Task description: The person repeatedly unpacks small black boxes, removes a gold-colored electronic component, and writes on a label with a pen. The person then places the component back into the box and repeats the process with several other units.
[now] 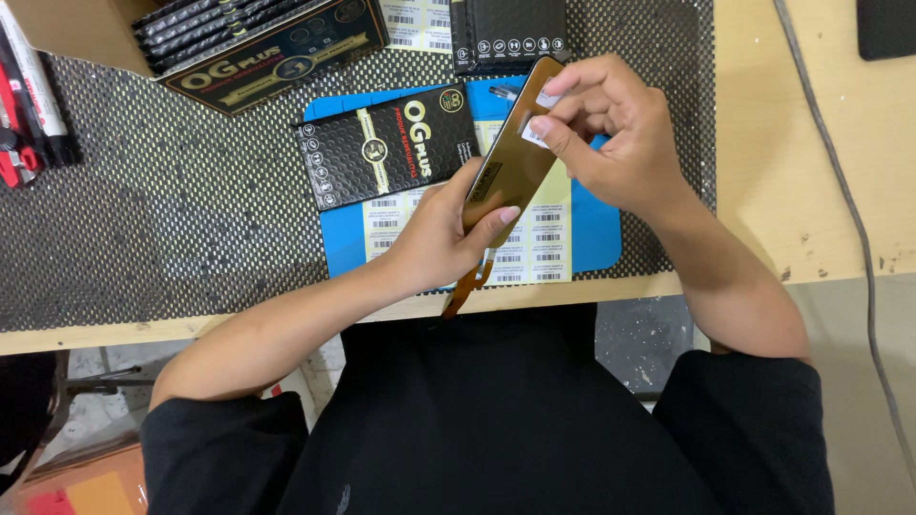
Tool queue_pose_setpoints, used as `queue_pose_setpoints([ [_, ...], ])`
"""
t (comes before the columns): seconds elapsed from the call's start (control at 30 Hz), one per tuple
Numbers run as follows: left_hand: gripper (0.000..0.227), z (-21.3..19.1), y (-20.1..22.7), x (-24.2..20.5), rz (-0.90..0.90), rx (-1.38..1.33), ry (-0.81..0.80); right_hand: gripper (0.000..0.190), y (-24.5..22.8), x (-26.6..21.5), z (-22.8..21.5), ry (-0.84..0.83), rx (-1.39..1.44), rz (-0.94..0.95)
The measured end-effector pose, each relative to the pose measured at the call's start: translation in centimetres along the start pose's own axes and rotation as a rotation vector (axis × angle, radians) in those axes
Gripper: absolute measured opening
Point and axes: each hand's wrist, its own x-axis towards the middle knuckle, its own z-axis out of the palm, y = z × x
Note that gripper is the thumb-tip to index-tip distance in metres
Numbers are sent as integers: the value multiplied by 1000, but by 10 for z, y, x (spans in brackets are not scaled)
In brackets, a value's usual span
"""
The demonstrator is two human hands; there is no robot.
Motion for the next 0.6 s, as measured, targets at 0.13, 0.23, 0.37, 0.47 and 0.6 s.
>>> queue_pose_setpoints([
  [0.13,41,1,0,-1,-6,10,13,20,-5,1,2,2,19,10],
  [0.23,37,1,1,-1,-7,-1,13,21,-4,1,4,8,-4,-1],
  [0.37,31,2,-2,-1,-13,7,18,25,-6,0,9,65,-83,-13],
  [0.47,34,2,-1,-1,-9,0,26,26,-6,-1,13,119,-125,2],
  [0.6,42,3,2,0,10,-76,73,46,-8,0,14,262,-154,-45],
])
